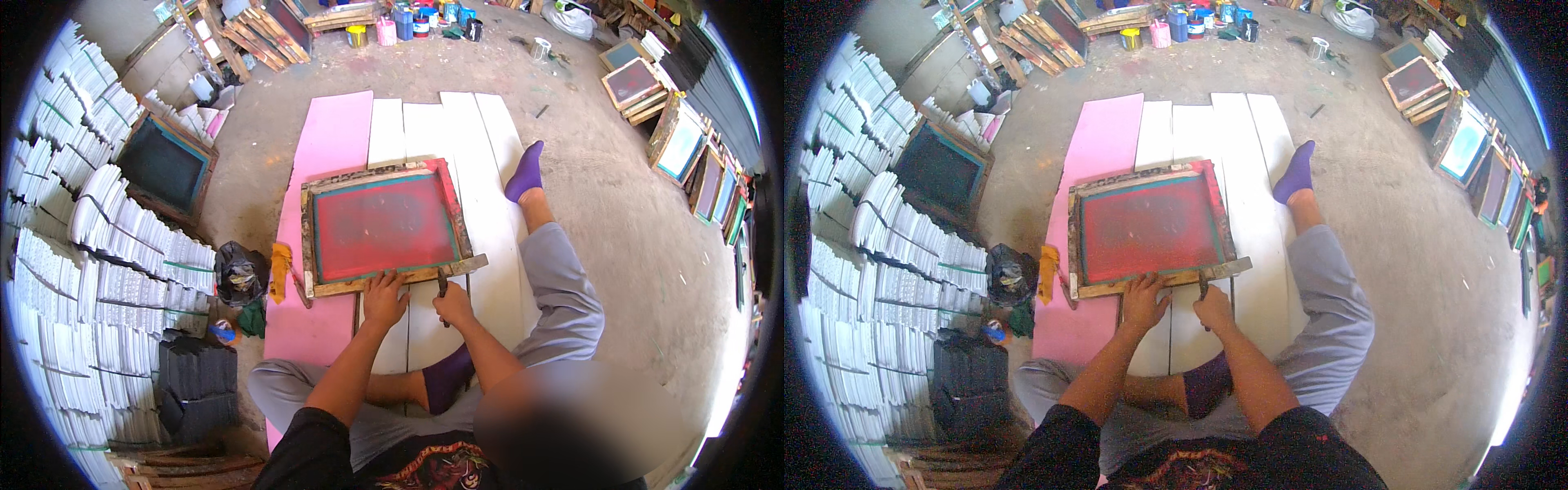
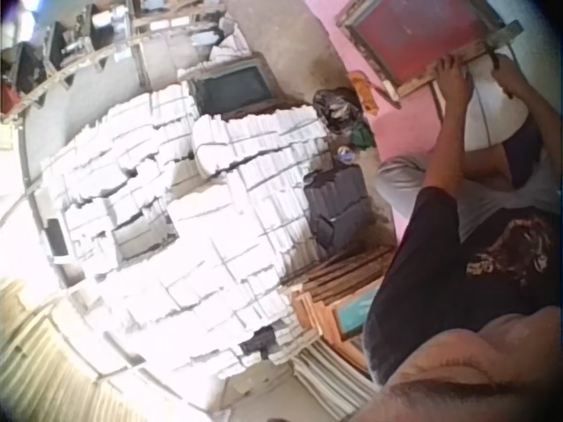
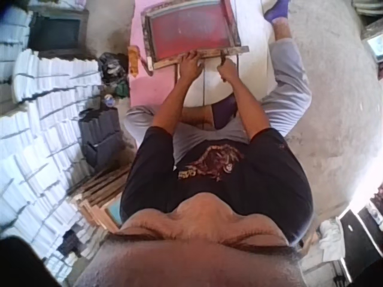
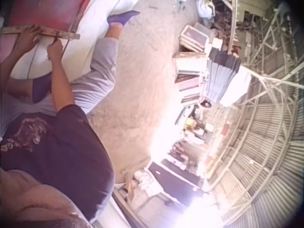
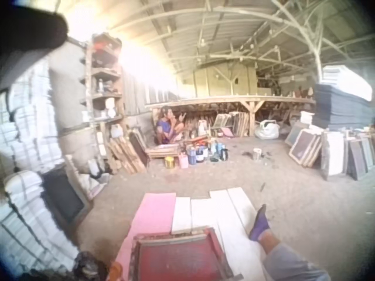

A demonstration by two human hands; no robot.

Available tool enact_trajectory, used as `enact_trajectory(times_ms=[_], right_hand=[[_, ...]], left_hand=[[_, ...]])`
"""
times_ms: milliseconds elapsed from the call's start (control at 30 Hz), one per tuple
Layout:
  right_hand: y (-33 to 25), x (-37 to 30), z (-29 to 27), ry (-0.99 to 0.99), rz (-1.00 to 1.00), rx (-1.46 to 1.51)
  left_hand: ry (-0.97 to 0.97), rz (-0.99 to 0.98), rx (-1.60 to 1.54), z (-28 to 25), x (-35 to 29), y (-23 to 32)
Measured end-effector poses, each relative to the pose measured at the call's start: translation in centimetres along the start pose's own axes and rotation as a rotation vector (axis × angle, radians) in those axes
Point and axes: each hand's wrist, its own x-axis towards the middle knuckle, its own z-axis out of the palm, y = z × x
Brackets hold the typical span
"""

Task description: The person sits on the floor and uses a small metal tool to scrape and clean the wooden frame of a screen printing frame. They work along the edges and corners, removing debris or old material from the frame's surface.

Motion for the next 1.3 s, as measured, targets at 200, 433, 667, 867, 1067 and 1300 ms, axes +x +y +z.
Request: enact_trajectory(times_ms=[200, 433, 667, 867, 1067, 1300], right_hand=[[-4.8, -4.8, 5.8, -0.322, -0.175, 0.018], [-8.8, -6.6, 14.3, -0.692, -0.282, -0.123], [-11.5, -6.1, 20.9, -0.837, -0.264, -0.11], [-8.4, -4.7, 18.5, -0.799, -0.141, 0.006], [-6.0, -6.4, 9.9, -0.698, 0.094, 0.383], [0.7, -1.9, 4.2, -0.242, -0.102, 0.129]], left_hand=[[0.082, 0.115, -0.031, -4.9, -3.1, -3.3], [-0.104, -0.033, 0.151, -8.0, -8.5, -12.9], [-0.165, -0.337, 0.255, -9.5, -11.0, -17.5], [-0.195, -0.722, 0.197, -8.8, -10.7, -17.7], [-0.259, -0.704, 0.25, -10.1, -10.6, -15.4], [-0.086, -0.263, 0.146, -7.2, -5.9, -8.5]])
